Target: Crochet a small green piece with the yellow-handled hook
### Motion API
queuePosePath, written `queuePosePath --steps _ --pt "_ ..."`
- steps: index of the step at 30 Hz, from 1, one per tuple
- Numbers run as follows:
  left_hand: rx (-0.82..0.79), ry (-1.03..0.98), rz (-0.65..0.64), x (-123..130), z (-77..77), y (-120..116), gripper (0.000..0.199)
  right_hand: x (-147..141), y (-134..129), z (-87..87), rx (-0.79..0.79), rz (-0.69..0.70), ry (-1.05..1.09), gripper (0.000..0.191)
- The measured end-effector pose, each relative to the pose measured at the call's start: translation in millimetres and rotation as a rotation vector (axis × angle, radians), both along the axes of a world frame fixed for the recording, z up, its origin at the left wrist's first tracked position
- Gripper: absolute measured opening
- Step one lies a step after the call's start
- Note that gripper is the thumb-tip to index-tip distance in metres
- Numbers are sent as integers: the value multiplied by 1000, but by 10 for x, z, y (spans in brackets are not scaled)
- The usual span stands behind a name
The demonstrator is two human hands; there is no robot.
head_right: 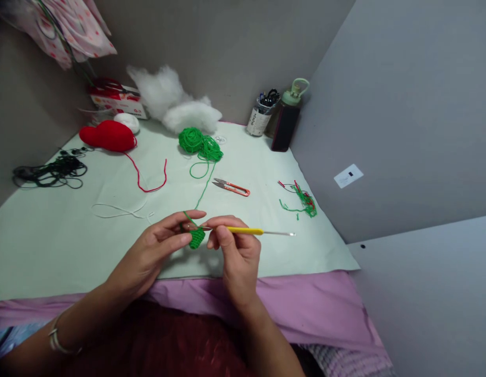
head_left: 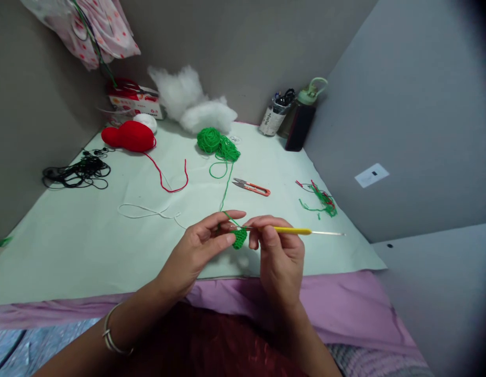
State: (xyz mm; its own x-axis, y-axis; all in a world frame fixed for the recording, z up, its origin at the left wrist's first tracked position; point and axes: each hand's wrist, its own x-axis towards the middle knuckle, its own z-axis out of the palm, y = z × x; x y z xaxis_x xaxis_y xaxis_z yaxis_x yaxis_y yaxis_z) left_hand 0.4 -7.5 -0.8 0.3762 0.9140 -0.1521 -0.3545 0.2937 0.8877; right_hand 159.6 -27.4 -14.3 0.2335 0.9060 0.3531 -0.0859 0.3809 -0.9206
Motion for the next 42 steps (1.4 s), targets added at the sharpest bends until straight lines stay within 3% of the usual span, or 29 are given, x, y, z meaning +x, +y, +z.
queuePosePath --steps 5,9,14,16,18,20,22,25,27,30,33,35,37,40,42 --pt "81 70 22 -46 -9 17 27 32 7 42 -52 70 112 24" --pt "162 142 28 -66 -17 18 26 52 -32 73 -20 88 27 24" --pt "276 265 158 -13 -51 -18 36 52 -113 37 239 -85 -502 21" --pt "227 204 173 25 -62 -40 46 41 -126 -25 400 -181 -760 22" --pt "72 52 95 46 -57 -45 54 33 -133 -88 506 -284 -907 27" --pt "-121 -96 -4 41 -34 -25 56 32 -142 -118 498 -325 -853 30" --pt "-230 -178 -39 18 -2 10 54 34 -148 -94 417 -250 -650 27" --pt "-202 -201 7 -3 37 40 50 24 -127 -3 275 -162 -266 23" --pt "-150 -184 6 7 48 29 48 5 -95 44 221 -90 -153 22" --pt "-75 -144 14 46 40 -12 45 -21 -71 49 193 -58 -189 21" --pt "-24 -117 75 85 18 -38 50 -29 -108 -13 250 -162 -439 27" --pt "-64 -147 80 99 7 -34 55 -20 -144 -59 332 -254 -655 35" --pt "-177 -201 25 97 3 -14 55 -4 -165 -78 403 -288 -743 40" --pt "-301 -256 -53 67 15 24 47 16 -149 -40 343 -248 -526 31" --pt "-269 -247 -31 50 31 33 43 15 -118 0 232 -185 -278 25"
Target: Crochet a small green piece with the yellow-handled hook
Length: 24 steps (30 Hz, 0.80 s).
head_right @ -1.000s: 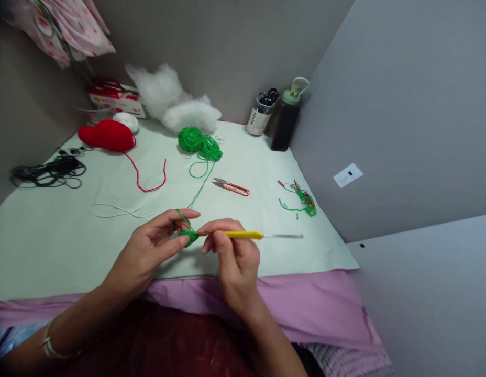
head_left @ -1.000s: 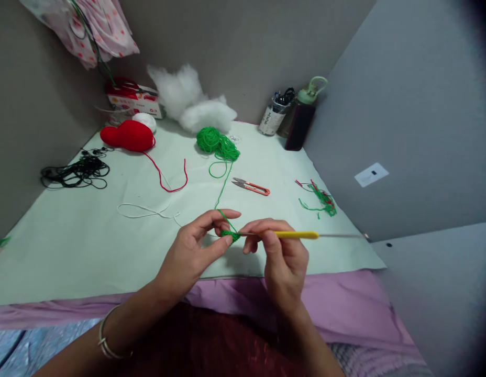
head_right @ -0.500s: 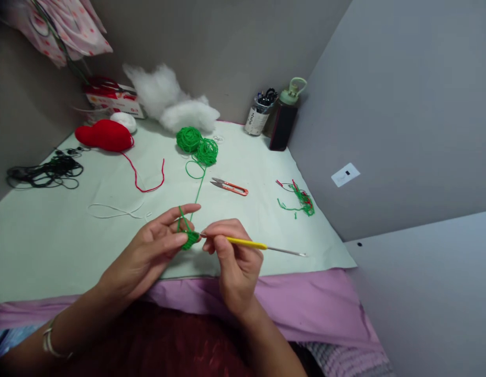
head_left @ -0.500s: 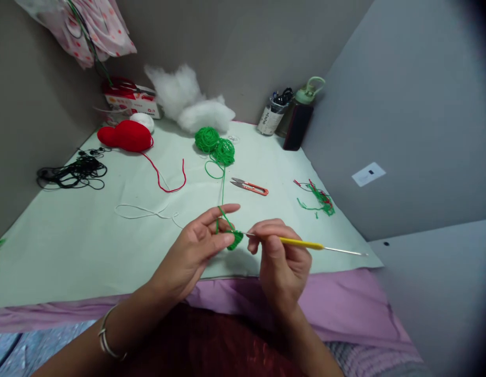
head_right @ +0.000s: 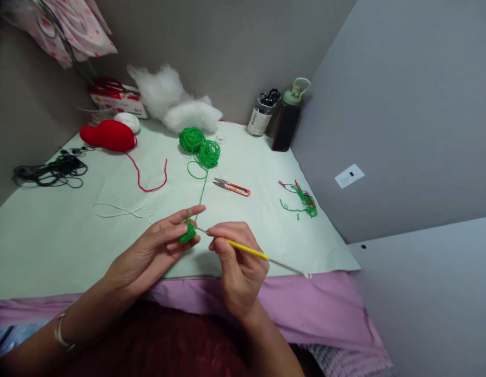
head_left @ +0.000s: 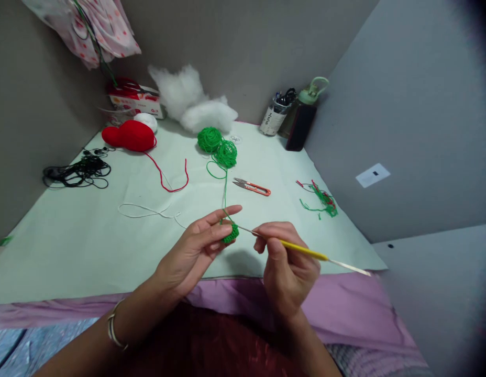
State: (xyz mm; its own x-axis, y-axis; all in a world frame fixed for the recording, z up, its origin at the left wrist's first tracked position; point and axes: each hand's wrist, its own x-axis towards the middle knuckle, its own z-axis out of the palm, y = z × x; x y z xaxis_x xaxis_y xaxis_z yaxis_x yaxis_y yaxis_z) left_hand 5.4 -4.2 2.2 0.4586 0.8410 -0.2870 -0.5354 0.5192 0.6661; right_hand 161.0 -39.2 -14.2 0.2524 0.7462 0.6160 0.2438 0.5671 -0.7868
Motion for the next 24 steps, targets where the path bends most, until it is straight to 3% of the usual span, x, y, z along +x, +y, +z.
queuePosePath --steps 3,10,15,20,24 --pt "119 76 59 0 12 -23 38 -17 46 22 -104 147 189 18" --pt "267 227 14 -34 -40 -37 31 9 78 -3 -264 253 399 16" --pt "263 219 50 -31 -5 -40 34 11 78 26 -296 276 419 19" --pt "177 122 18 4 19 -36 65 -1 90 18 -215 270 330 17" --pt "72 30 -70 -46 -9 18 61 47 132 46 -245 270 417 19"
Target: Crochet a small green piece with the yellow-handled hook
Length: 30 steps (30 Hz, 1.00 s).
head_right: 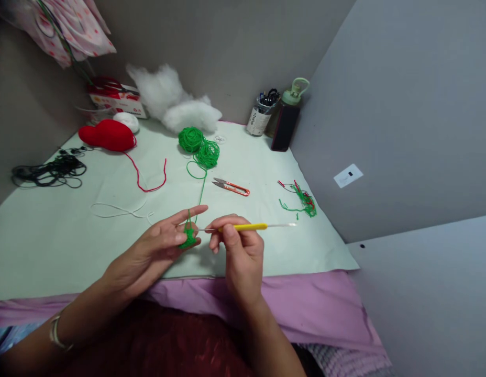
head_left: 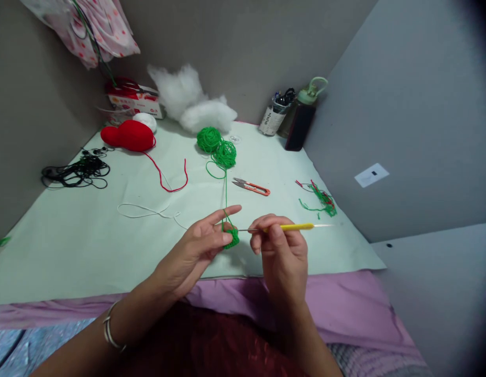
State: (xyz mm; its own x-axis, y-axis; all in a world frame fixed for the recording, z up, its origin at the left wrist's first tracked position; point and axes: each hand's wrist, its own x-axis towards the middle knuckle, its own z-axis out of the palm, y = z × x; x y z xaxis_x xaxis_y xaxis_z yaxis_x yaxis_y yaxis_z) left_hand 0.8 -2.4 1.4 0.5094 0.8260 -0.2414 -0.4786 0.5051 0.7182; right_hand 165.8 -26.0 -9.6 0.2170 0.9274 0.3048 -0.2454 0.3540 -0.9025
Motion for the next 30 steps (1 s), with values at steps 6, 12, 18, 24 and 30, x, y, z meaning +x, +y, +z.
queuePosePath --steps 6,12,18,24,30 --pt "81 33 31 14 -15 -23 53 2 16 -11 -69 73 53 21" --pt "234 196 65 22 -31 -60 49 -37 -38 -50 -16 16 -102 19" --pt "253 214 113 -4 21 -42 36 -33 -9 19 -40 24 2 20" --pt "301 264 136 -25 24 -38 37 -4 -50 42 1 28 -74 24" --pt "431 472 238 -31 -6 -59 36 4 -197 10 230 -120 -508 23"
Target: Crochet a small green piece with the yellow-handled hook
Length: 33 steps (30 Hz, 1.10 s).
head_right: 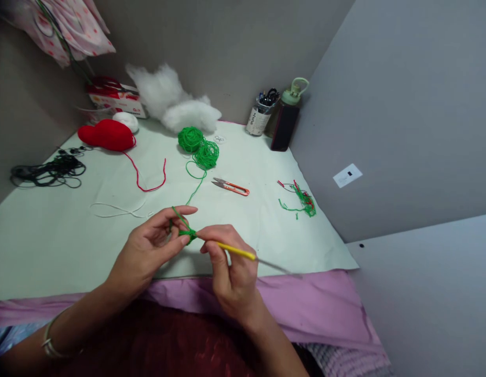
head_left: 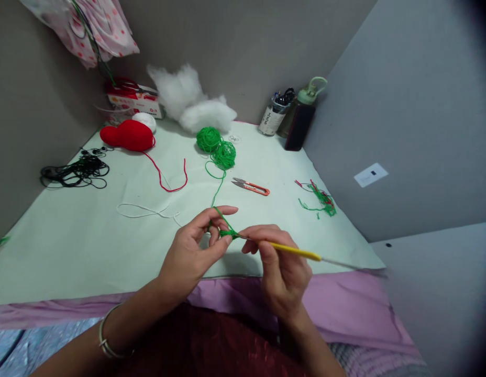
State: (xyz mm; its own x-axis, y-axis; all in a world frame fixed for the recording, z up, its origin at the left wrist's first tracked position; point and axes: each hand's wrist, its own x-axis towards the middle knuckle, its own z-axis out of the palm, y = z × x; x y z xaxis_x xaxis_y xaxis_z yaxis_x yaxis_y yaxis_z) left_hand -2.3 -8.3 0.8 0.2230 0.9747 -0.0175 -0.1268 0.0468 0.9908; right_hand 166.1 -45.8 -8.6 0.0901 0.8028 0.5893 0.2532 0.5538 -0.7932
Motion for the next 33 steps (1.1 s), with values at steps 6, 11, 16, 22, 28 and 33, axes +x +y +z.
queuePosePath --steps 6,11,16,22,28,33 --pt "0 15 -30 -12 25 5 36 -23 2 -9 -25 8 128 25" --pt "-7 12 -42 -16 32 17 37 -23 18 4 -64 -18 134 24" --pt "-11 1 10 34 4 -22 36 -16 11 -79 139 -77 -241 26" --pt "-395 -421 -175 52 5 1 57 -7 0 -133 238 -197 -340 28" --pt "-352 -460 -169 32 41 29 40 -38 68 28 -26 -10 221 21" --pt "-230 -360 -94 108 -7 -17 43 -70 65 -42 20 -60 -16 24"
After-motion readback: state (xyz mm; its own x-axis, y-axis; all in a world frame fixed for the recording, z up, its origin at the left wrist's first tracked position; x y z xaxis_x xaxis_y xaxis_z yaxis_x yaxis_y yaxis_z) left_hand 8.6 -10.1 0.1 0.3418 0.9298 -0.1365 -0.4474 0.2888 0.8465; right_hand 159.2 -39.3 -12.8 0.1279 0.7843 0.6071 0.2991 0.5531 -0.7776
